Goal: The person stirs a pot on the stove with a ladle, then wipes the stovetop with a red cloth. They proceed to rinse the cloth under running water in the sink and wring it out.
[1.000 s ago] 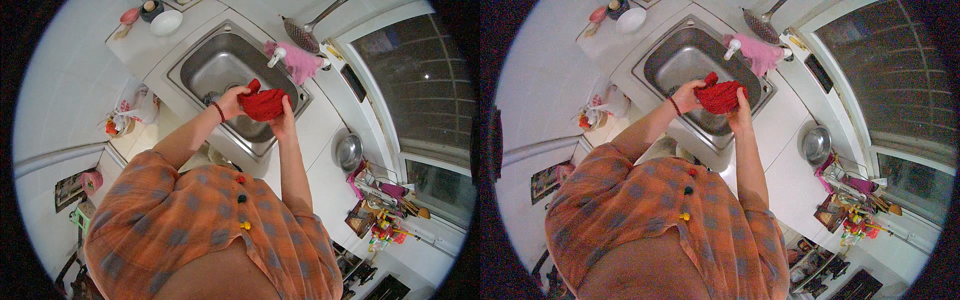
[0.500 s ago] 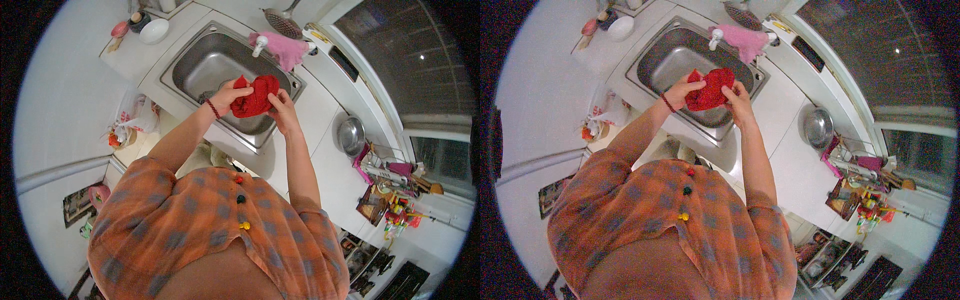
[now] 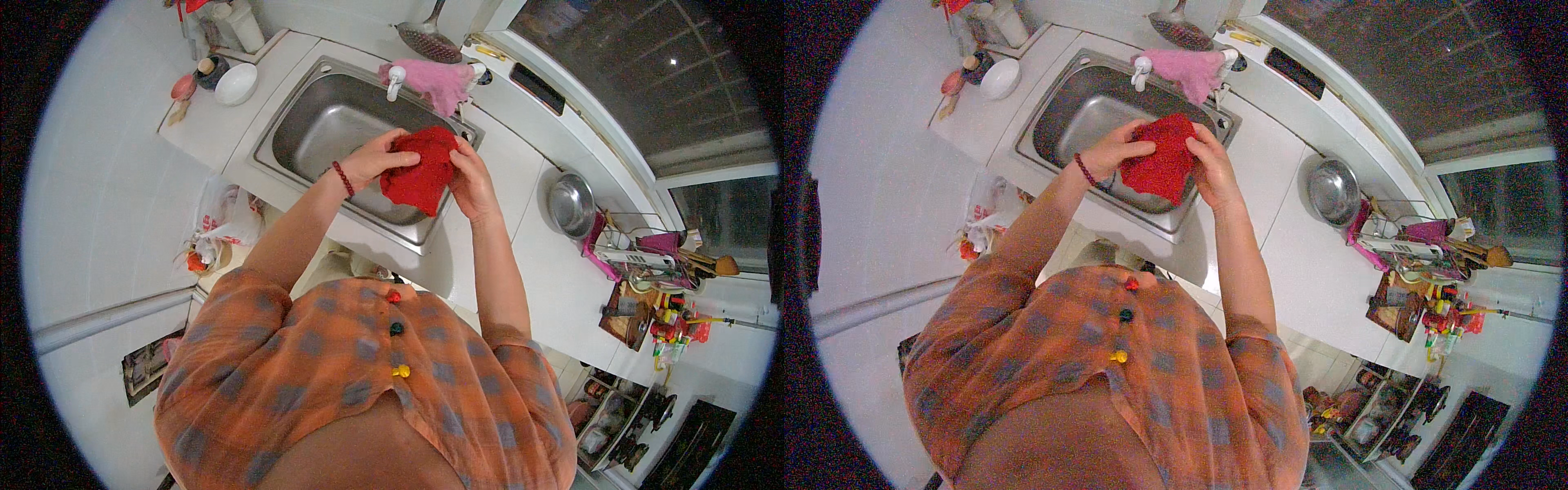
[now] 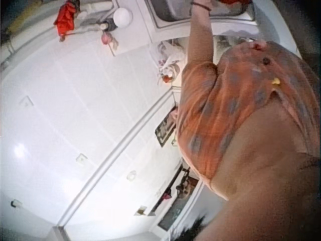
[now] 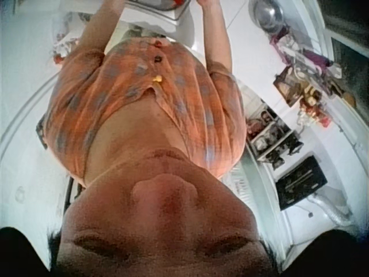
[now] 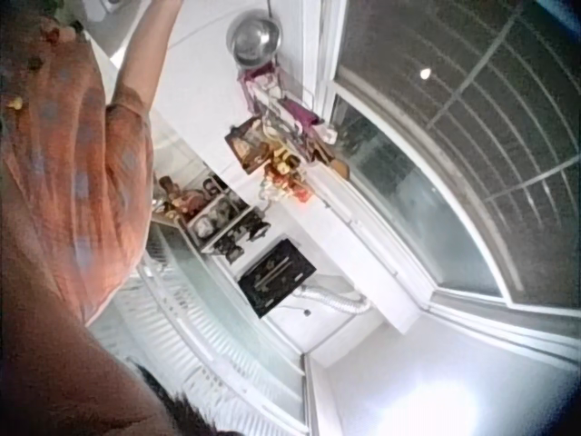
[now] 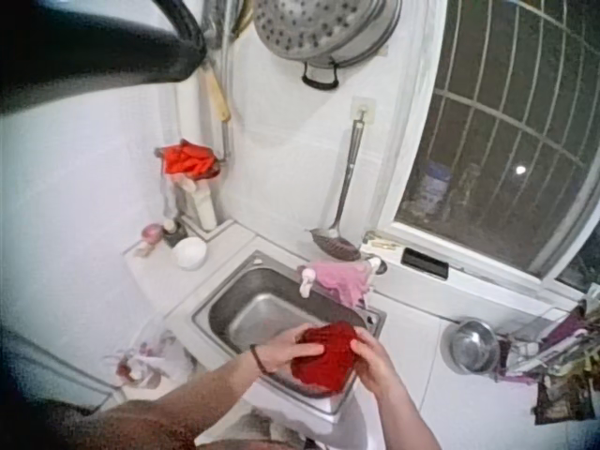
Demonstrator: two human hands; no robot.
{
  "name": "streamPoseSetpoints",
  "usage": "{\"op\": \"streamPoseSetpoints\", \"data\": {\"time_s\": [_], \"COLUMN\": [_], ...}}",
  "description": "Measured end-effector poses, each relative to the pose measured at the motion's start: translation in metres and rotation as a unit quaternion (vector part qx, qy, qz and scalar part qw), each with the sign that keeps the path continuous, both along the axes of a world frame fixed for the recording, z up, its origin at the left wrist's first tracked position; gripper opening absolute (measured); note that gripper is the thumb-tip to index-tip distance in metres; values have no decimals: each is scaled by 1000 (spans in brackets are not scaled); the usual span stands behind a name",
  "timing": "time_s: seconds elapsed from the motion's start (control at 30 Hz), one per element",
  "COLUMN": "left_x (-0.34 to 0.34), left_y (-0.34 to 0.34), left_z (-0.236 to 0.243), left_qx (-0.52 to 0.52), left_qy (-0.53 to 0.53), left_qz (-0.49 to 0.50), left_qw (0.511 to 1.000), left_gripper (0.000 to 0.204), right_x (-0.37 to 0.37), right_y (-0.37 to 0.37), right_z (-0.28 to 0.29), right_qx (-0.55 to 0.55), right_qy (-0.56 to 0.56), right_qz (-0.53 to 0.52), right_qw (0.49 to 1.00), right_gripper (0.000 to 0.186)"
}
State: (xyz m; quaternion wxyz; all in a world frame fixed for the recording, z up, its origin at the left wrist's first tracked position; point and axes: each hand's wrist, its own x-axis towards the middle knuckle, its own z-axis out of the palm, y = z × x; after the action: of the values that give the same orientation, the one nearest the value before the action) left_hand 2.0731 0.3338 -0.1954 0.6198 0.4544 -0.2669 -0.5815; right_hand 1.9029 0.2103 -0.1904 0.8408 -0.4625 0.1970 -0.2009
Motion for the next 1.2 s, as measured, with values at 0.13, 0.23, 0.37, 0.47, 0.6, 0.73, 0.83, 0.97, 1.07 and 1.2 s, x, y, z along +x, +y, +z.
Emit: {"op": "streamPoseSetpoints", "data": {"time_s": [0.13, 0.23, 0.37, 0.47, 0.6, 0.73, 0.83, 0.97, 1.07, 1.2], "left_x": [-11, -10, 17, 14, 12, 18, 33, 70, 83, 106], "left_y": [-7, -2, 8, 20, 44, 89, 149, 257, 329, 388], "left_z": [1, 4, -20, -1, 4, -6, -40, -111, -157, -235], "left_qx": [-39, -57, -163, -120, -200, -112, -131, -142, -75, -41], "left_qy": [118, 198, 244, 197, -27, -45, 229, 460, 475, 484], "left_qz": [75, 106, 17, 52, 11, 37, 121, 193, 269, 329], "left_qw": [989, 973, 956, 972, 979, 992, 957, 855, 835, 810], "left_gripper": [30, 28, 33, 47, 76, 92, 65, 48, 48, 52], "right_x": [6, 3, 9, 22, 51, 78, 116, 172, 197, 230], "right_y": [-1, 9, 22, 25, 49, 84, 129, 206, 256, 305], "right_z": [-4, -7, 0, 14, 22, 20, 14, -25, -95, -187], "right_qx": [-121, -172, -73, -5, -146, -369, -338, -297, -382, -425], "right_qy": [51, 54, 0, -21, 99, 182, 184, 249, 271, 271], "right_qz": [-19, 17, -21, -53, -24, -5, 119, 247, 256, 282], "right_qw": [991, 983, 997, 998, 984, 911, 915, 888, 845, 816], "right_gripper": [55, 64, 48, 28, 36, 55, 46, 35, 33, 34]}}
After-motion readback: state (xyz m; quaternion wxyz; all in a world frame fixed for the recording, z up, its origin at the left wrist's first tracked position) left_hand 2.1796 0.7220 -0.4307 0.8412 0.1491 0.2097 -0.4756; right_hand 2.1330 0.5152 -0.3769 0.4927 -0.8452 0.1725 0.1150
